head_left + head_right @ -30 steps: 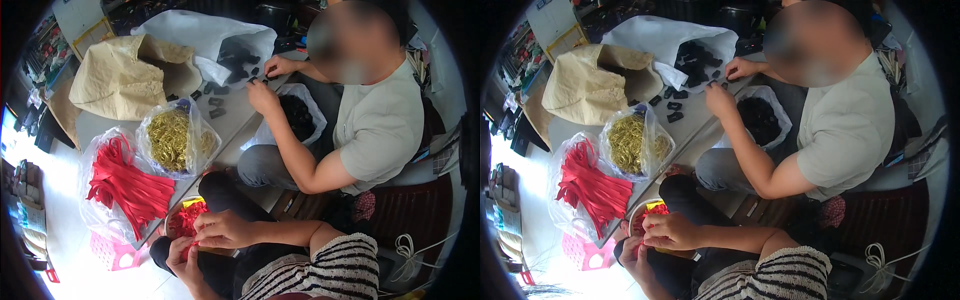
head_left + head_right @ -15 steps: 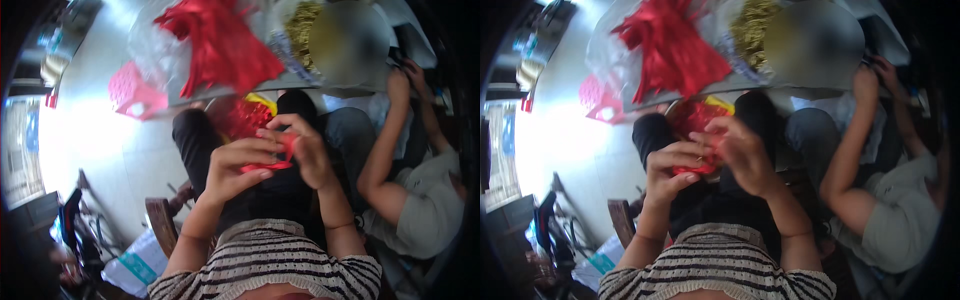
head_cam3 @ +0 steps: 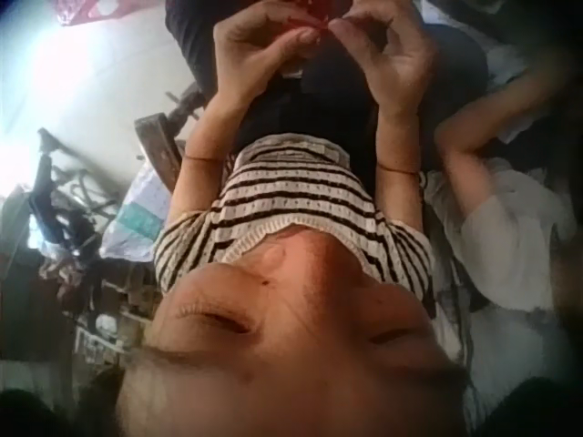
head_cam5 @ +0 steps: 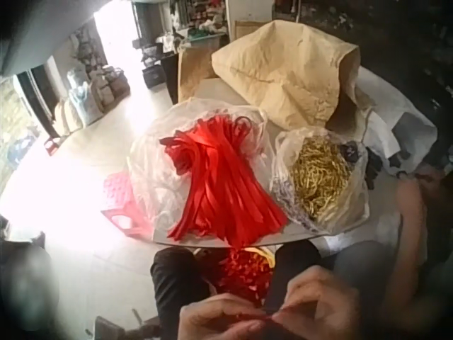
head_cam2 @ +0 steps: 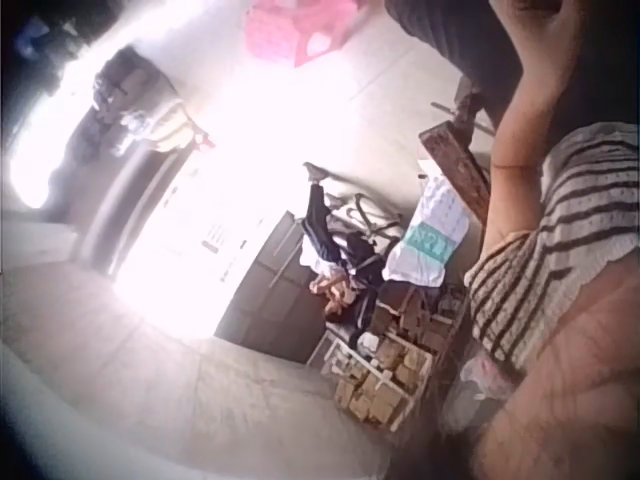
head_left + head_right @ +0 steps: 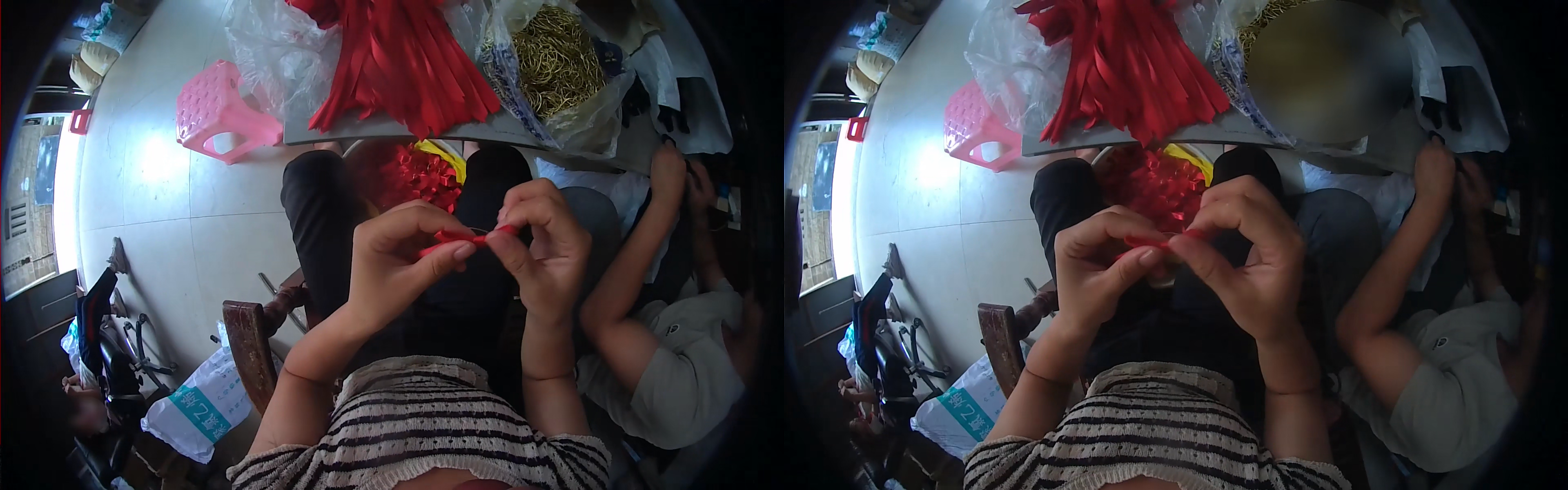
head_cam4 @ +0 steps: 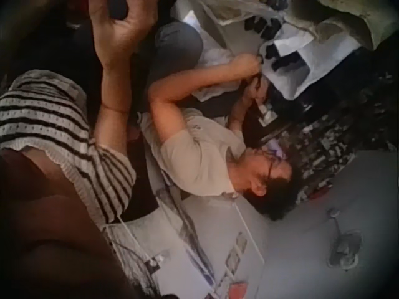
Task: Tying red ribbon into decorative bows using gold wire.
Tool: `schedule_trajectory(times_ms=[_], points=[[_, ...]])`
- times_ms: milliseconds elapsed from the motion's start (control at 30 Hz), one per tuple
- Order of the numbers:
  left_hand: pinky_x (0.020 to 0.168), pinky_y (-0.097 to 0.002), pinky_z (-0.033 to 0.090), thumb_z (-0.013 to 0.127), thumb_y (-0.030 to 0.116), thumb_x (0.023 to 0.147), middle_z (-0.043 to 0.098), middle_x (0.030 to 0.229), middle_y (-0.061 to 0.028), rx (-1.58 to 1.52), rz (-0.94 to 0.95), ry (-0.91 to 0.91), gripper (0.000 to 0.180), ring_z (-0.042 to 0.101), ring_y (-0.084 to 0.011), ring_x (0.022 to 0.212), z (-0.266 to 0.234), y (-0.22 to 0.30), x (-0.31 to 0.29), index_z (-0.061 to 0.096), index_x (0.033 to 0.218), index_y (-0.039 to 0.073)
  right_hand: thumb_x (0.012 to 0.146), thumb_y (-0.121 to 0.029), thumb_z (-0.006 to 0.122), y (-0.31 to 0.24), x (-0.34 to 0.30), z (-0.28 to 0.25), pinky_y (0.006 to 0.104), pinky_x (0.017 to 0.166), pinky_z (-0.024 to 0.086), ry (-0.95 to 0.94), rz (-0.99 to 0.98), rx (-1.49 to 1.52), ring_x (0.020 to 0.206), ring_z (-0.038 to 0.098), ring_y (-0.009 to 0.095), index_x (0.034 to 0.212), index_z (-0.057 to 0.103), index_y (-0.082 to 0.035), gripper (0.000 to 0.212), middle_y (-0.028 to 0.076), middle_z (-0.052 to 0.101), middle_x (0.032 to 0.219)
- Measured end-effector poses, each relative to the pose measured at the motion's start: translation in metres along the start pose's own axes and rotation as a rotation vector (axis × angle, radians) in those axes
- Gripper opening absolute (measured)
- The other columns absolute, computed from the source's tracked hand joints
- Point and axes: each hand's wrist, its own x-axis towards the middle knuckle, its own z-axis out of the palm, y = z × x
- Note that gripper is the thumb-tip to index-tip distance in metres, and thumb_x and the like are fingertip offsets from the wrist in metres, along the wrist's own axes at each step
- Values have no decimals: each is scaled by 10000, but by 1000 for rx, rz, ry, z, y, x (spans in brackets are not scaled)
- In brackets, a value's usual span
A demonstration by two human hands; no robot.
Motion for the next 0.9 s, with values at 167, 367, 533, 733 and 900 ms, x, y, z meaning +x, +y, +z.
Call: schedule_trajectory(times_ms=[167, 367, 533, 733, 900], points=[[572, -208, 480, 686, 15, 785, 611, 826, -91, -99, -63, -64, 99, 600, -117, 686, -5, 3, 6, 633, 836, -51, 729, -89, 746, -1, 1, -2, 222, 624, 434, -27, 139, 131, 675, 556, 111, 743, 607, 3, 167, 58, 589, 729], [573, -204, 475, 686, 13, 786, 620, 780, -58, -77, -179, -119, 89, 590, -89, 658, -12, 6, 9, 636, 837, -39, 741, -78, 733, -5, 2, -12, 223, 610, 439, -114, 204, 52, 657, 579, 117, 708, 612, 13, 155, 65, 610, 692], [597, -197, 476, 679, -1, 788, 616, 775, -37, -20, -193, -146, 126, 593, -73, 670, -11, 4, 8, 624, 896, -36, 755, -81, 721, 0, 3, -10, 217, 613, 435, -79, 137, 32, 664, 568, 112, 727, 607, 14, 151, 67, 606, 719], [614, -194, 478, 663, -21, 791, 610, 797, -28, -37, -238, -151, 131, 596, -71, 698, -11, 1, 7, 615, 913, -32, 783, -88, 705, 8, -5, 0, 186, 604, 390, -52, 190, 173, 666, 491, 59, 771, 557, -3, 171, 29, 567, 763], [609, -196, 479, 660, -29, 784, 604, 789, -24, -44, -161, -159, 131, 596, -74, 722, -13, -1, 7, 620, 908, -26, 824, -97, 671, 9, -8, 6, 172, 582, 376, -37, 242, 269, 650, 483, 39, 777, 555, -12, 151, 9, 562, 743]])
